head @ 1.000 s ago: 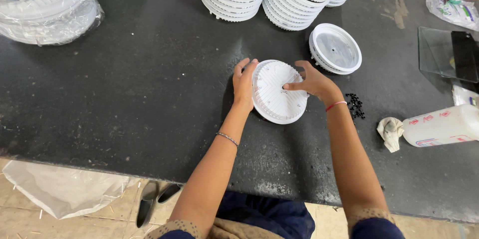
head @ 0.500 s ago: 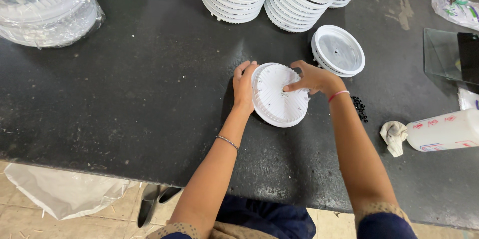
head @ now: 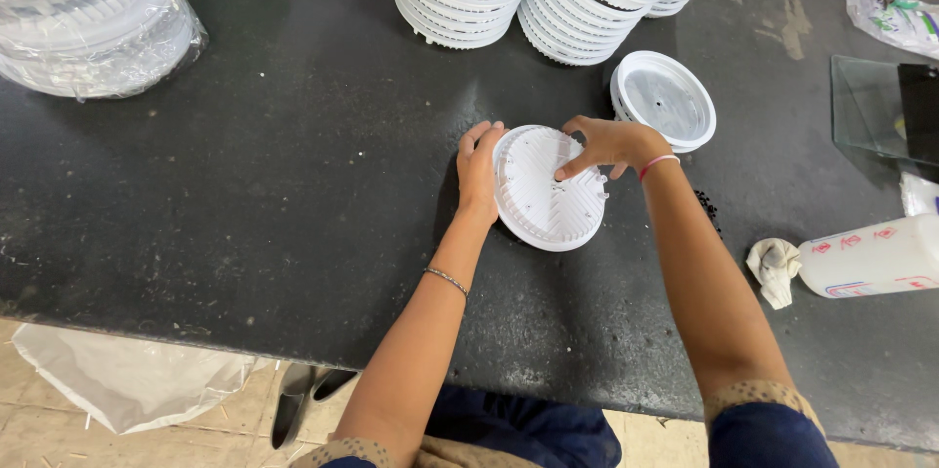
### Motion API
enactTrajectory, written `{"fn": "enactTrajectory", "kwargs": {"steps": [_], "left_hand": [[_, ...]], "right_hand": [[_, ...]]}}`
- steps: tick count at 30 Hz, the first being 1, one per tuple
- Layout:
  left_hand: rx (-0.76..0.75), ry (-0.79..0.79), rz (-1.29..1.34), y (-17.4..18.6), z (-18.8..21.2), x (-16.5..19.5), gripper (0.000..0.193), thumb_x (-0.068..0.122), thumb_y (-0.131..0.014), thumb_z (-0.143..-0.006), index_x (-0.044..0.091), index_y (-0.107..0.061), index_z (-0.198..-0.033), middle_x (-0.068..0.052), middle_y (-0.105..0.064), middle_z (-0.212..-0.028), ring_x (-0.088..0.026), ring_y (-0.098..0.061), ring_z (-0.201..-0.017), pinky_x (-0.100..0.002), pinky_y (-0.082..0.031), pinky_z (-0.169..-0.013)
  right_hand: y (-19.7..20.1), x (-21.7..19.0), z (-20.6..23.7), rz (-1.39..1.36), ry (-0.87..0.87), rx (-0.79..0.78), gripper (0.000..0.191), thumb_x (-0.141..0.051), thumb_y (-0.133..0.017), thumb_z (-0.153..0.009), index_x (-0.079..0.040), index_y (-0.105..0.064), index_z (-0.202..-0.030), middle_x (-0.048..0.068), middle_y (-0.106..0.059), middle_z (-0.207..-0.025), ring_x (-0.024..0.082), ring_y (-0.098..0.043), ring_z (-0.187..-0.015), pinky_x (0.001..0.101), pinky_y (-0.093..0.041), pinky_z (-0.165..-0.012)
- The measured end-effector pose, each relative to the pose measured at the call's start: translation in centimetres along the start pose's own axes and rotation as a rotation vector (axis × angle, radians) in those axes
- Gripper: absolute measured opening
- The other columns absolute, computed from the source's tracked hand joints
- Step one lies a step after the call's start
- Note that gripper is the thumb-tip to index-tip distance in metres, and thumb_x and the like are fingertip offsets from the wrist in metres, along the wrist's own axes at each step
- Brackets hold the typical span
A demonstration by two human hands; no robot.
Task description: The person inserts small black plastic pieces into holes on white circular plastic parts, wipes the parts with a cloth, and stacks them. The person also unwraps a plastic-wrapped part and places it on the table.
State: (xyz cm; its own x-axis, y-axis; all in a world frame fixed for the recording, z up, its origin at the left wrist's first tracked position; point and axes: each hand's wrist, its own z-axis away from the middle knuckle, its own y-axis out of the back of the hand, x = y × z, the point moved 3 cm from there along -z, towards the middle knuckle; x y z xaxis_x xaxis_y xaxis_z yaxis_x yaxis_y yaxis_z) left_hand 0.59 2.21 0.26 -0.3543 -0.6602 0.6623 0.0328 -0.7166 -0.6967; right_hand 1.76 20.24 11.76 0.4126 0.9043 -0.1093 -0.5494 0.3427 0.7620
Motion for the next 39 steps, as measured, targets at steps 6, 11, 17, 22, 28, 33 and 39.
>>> {"fn": "enactTrajectory", "kwargs": {"steps": [6,11,17,22,28,33,39], "left_hand": [[-0.008,-0.01,0.032,0.0,-0.4,-0.3,0.064,0.031,-0.067,-0.091,-0.001,-0.047,-0.143,-0.02,-0.062,-0.133,-0.027,-0.06,-0.124,-0.038,-0.048,-0.103],[-0.002,-0.003,0.027,0.2,-0.4,-0.4,0.063,0.03,-0.067,-0.091,0.0,-0.047,-0.142,-0.02,-0.063,-0.131,-0.026,-0.061,-0.122,-0.037,-0.048,-0.102],[0.009,-0.022,0.003,-0.3,0.2,0.3,0.062,0.03,-0.067,-0.09,0.0,-0.049,-0.141,-0.019,-0.064,-0.13,-0.025,-0.061,-0.123,-0.037,-0.048,-0.102],[0.108,0.084,-0.151,-0.3,0.9,0.6,0.063,0.034,-0.065,-0.087,0.006,-0.051,-0.141,-0.011,-0.058,-0.134,-0.023,-0.054,-0.125,-0.04,-0.045,-0.097],[0.045,-0.049,-0.099,-0.5,0.5,0.3,0.064,0.033,-0.067,-0.089,0.0,-0.051,-0.141,-0.016,-0.06,-0.134,-0.023,-0.056,-0.127,-0.035,-0.045,-0.104],[0.052,-0.052,-0.042,-0.2,-0.3,-0.4,0.062,0.031,-0.068,-0.088,-0.001,-0.052,-0.139,-0.018,-0.061,-0.131,-0.024,-0.059,-0.121,-0.036,-0.047,-0.101],[0.05,-0.083,-0.066,-0.1,-0.5,-0.6,0.06,0.028,-0.069,-0.09,-0.003,-0.053,-0.138,-0.018,-0.063,-0.128,-0.024,-0.06,-0.12,-0.034,-0.047,-0.1]], "right_hand": [[-0.1,-0.3,0.3,0.027,-0.012,0.006,0.109,-0.046,-0.088,-0.063,-0.026,-0.037,-0.157,0.021,-0.056,-0.146,0.04,-0.064,-0.126,0.0458,-0.058,-0.097],[-1.2,1.0,0.0,-0.004,0.079,0.075,0.105,-0.049,-0.085,-0.065,-0.022,-0.038,-0.156,0.021,-0.063,-0.14,0.038,-0.07,-0.12,0.0431,-0.058,-0.09],[-2.8,3.0,-1.5,-0.006,0.232,0.191,0.097,-0.046,-0.083,-0.076,-0.017,-0.036,-0.155,0.022,-0.06,-0.142,0.04,-0.06,-0.128,0.0455,-0.046,-0.106],[-3.8,3.4,-2.8,0.024,0.224,0.192,0.096,-0.041,-0.079,-0.081,-0.018,-0.027,-0.159,0.025,-0.048,-0.15,0.042,-0.054,-0.132,0.0482,-0.045,-0.108],[-4.5,3.9,-3.9,0.095,0.225,0.179,0.096,-0.044,-0.072,-0.089,-0.018,-0.016,-0.162,0.026,-0.044,-0.152,0.044,-0.053,-0.133,0.0494,-0.044,-0.109],[-5.3,3.8,-4.3,0.118,0.236,0.197,0.098,-0.042,-0.069,-0.091,-0.019,-0.009,-0.164,0.028,-0.036,-0.157,0.047,-0.05,-0.134,0.0508,-0.042,-0.11],[-5.0,3.8,-3.0,0.063,0.261,0.28,0.099,-0.041,-0.073,-0.086,-0.019,-0.014,-0.162,0.023,-0.036,-0.159,0.045,-0.048,-0.137,0.0501,-0.041,-0.111]]}}
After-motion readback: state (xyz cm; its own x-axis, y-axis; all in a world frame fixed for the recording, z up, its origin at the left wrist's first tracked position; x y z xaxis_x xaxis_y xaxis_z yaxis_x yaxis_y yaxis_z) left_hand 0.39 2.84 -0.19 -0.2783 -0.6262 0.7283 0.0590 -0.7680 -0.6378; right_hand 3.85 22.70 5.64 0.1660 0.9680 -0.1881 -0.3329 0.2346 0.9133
